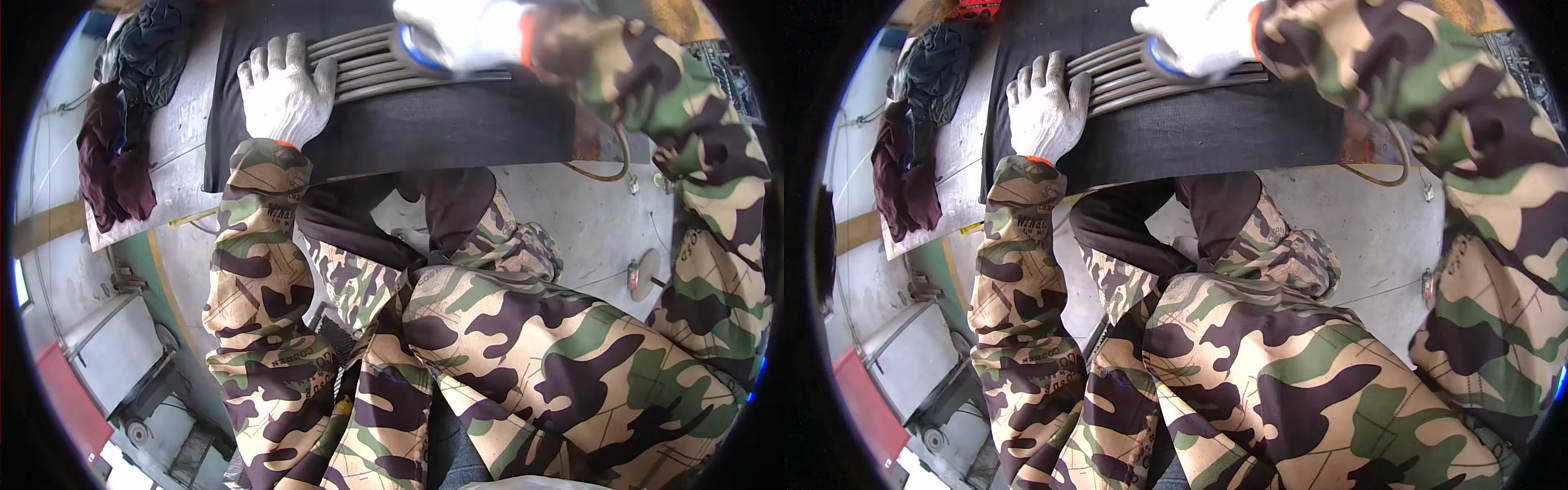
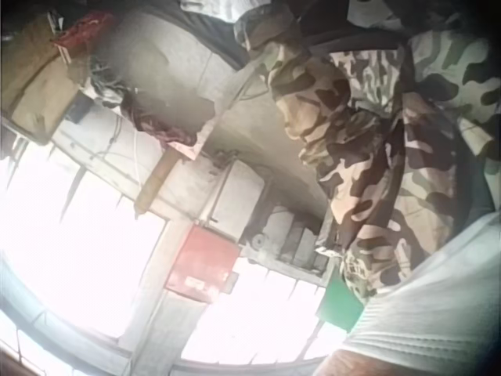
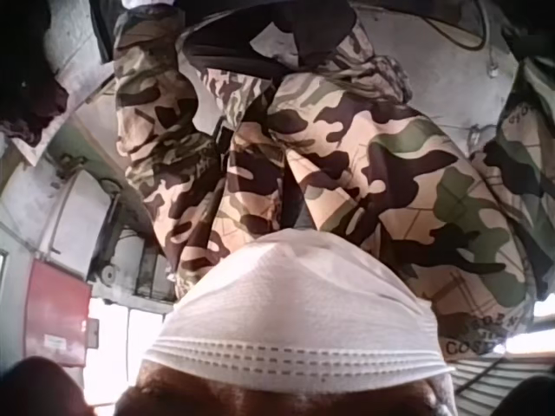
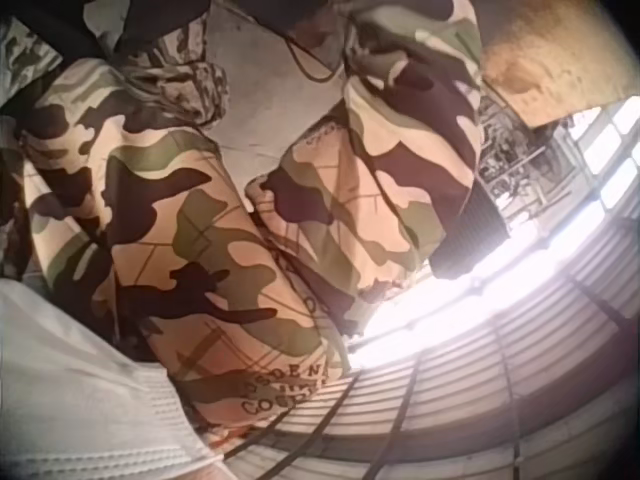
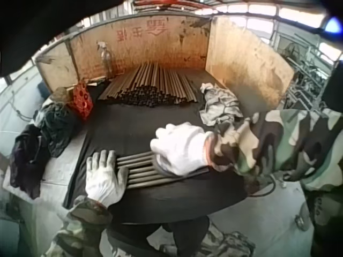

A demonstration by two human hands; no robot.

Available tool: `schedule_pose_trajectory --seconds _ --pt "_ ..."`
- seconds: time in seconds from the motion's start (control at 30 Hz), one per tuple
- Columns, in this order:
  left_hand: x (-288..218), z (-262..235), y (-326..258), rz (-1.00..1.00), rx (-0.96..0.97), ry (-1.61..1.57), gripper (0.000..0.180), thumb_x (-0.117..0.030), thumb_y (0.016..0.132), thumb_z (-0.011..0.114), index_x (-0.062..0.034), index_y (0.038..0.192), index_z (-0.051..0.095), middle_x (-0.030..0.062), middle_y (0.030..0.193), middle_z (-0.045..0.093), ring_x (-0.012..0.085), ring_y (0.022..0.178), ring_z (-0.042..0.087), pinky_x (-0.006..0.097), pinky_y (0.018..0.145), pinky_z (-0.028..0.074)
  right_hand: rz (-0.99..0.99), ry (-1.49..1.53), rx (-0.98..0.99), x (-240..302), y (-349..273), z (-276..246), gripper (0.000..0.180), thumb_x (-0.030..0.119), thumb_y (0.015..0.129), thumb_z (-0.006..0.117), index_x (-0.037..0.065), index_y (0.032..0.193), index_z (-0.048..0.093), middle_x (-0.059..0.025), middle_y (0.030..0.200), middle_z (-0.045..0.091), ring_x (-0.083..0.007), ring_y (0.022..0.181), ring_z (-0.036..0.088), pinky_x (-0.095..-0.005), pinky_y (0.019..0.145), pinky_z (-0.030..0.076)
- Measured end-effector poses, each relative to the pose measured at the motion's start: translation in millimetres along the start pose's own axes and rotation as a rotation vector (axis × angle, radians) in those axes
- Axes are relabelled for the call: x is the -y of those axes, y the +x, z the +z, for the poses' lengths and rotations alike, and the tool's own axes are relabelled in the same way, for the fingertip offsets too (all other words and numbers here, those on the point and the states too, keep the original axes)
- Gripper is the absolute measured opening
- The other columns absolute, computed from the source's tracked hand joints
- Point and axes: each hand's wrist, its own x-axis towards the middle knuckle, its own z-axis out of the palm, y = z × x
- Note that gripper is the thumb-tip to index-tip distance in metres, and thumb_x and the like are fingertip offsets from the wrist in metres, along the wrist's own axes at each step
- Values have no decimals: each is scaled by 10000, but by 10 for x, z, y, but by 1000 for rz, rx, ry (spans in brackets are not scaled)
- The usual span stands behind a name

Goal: Using a handheld power grinder to smooth or finish several curved metal tubes on a workbench.

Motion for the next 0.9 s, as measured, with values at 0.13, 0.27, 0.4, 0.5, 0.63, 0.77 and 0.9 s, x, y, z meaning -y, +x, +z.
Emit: schedule_pose_trajectory --seconds 0.13,0.27,0.4,0.5,0.63,0.77,0.9 --pt "-50 -5 25 -50 77 6 518 -406 971 599 -25 1320 629 194 1280 645 400 1207 584 529 1053 411 20 -68 -4 -151 106 112 247 283 896 622 54 982 653 -202 989 653 -390 949 661 -515 775 556" --pt "-24 0 100 -37 71 -1 508 -425 974 590 -36 1297 635 188 1267 646 387 1198 594 528 1055 412 -7 -43 15 -40 36 92 247 286 897 621 55 978 653 -200 993 645 -383 957 656 -521 784 553" --pt "32 30 29 -62 58 14 484 -414 969 595 -54 1288 644 183 1266 647 383 1181 600 525 1034 424 36 -88 0 -147 254 167 239 278 898 617 60 986 658 -194 983 647 -387 934 658 -523 770 552" --pt "-66 75 115 1 13 59 484 -417 973 590 -59 1294 646 179 1275 648 383 1188 596 523 1038 421 -37 -35 -74 -36 -58 182 206 265 898 634 72 968 646 -170 929 623 -377 883 648 -521 711 555" --pt "-16 49 16 -44 63 15 512 -423 974 583 -42 1312 641 190 1286 647 393 1201 592 520 1056 409 2 -18 45 118 235 107 244 283 896 632 64 1002 658 -192 1036 658 -398 967 657 -516 787 552" --pt "-60 38 -12 -49 60 61 529 -418 972 581 -42 1342 628 195 1314 639 401 1233 576 535 1070 398 17 -5 14 90 271 94 240 262 897 618 55 1010 660 -205 1025 651 -394 969 653 -515 798 551" --pt "-72 31 49 -40 40 26 526 -408 973 579 -40 1346 623 207 1327 634 411 1237 577 542 1085 390 -83 25 9 164 167 93 243 264 897 620 55 1015 657 -204 1024 649 -392 966 652 -519 801 551"
